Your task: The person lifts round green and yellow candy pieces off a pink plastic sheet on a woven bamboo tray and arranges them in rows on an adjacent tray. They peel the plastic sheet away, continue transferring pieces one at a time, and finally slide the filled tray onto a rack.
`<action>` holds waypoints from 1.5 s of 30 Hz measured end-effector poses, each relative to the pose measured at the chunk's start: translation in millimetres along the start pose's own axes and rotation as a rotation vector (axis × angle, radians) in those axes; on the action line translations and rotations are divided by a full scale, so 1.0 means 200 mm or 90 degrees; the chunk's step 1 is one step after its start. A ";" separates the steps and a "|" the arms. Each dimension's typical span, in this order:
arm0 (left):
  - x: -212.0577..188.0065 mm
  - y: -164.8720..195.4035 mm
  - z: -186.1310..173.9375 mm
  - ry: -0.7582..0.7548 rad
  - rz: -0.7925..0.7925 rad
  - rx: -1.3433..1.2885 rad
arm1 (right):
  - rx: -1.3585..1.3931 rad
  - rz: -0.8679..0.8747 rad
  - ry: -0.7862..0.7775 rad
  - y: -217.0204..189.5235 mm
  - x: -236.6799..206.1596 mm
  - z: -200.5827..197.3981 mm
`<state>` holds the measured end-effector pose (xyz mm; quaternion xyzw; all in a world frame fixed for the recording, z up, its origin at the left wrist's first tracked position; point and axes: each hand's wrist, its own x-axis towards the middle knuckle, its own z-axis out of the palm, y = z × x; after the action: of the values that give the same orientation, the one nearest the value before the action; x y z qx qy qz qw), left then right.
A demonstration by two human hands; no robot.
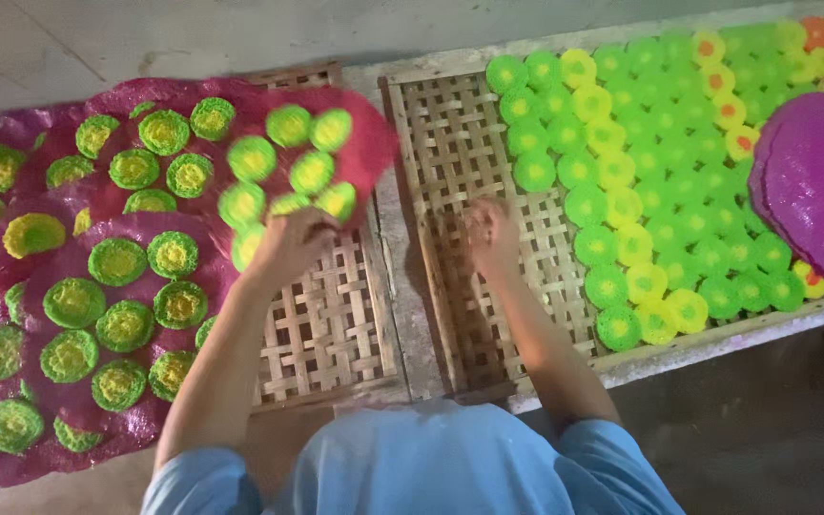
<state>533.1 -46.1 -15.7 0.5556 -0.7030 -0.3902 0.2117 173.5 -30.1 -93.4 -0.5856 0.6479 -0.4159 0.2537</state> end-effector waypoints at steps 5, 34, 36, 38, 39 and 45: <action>-0.16 0.12 0.15 -0.310 0.125 -0.026 | 0.074 -0.086 0.097 0.05 -0.09 -0.07; 0.09 0.53 0.84 -0.137 0.116 -0.298 | 0.515 0.458 -0.166 -0.02 -0.31 -0.17; 0.07 0.51 0.84 -0.105 0.144 -0.295 | 0.389 0.455 -0.188 0.03 -0.29 -0.25; 0.08 0.44 0.77 -0.071 0.083 -0.199 | 0.275 0.441 -0.205 0.07 -0.28 -0.33; 0.09 0.39 0.72 -0.056 0.011 -0.104 | 0.292 0.442 -0.193 0.09 -0.27 -0.36; 0.20 0.17 0.44 0.152 0.004 0.340 | 0.193 0.419 -0.092 0.10 -0.15 -0.46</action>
<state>436.9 -54.3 -48.0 0.6315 -0.7526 -0.1228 0.1403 92.6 21.6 -66.6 -0.3293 0.7131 -0.3609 0.5028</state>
